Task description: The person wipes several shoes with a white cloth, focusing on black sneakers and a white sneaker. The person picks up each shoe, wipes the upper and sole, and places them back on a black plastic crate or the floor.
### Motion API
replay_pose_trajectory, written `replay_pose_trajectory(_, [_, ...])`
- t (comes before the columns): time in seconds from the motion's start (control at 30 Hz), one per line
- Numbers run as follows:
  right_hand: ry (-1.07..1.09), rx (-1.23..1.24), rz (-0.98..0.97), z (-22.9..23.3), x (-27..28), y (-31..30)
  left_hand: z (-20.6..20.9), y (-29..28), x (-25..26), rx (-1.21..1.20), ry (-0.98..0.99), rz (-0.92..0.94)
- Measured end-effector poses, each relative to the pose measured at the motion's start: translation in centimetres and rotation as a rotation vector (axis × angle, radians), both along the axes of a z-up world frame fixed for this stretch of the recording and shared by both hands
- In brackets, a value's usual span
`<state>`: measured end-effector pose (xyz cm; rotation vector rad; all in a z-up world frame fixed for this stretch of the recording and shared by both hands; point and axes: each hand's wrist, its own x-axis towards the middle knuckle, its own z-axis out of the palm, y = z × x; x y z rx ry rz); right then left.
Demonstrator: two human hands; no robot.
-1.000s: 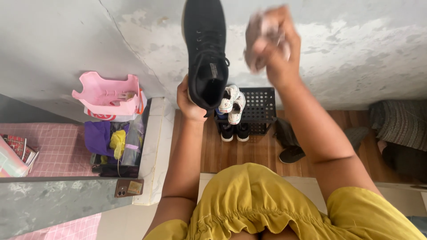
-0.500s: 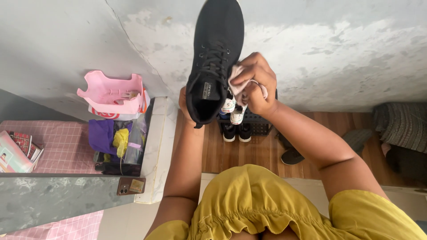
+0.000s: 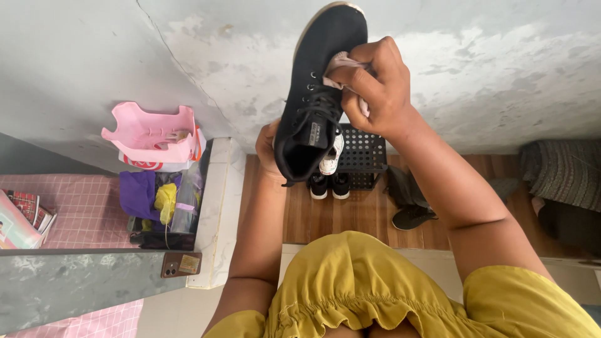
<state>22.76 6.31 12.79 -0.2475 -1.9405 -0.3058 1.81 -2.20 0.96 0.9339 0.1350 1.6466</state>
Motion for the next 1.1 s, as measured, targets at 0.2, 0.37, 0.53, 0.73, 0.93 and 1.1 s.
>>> replay_pose_trajectory(0.2, [0.032,-0.034,0.112,0.2,0.4,-0.3,1.0,0.2,-0.3,-0.073,-0.034,-0.086])
replay_pose_trajectory(0.37, [-0.036,0.128,-0.046,0.8,-0.1,-0.2,0.7,0.6,-0.9,0.046,0.066,0.008])
replay_pose_trajectory(0.53, [-0.030,0.151,0.012,0.3,-0.3,0.9,0.5,2.0,-0.1,0.076,0.060,-0.024])
replay_pose_trajectory(0.73, [0.001,0.051,0.093,-0.4,-1.0,1.0,0.0,2.7,-1.1,0.111,0.042,-0.039])
replay_pose_trajectory(0.93, [-0.032,0.168,0.053,0.6,-1.6,2.3,-2.4,4.3,-2.4,0.145,0.024,-0.065])
replay_pose_trajectory(1.1, [-0.067,-0.100,0.217,-0.4,-0.9,5.2,-3.9,6.0,-3.5,0.181,0.005,-0.089])
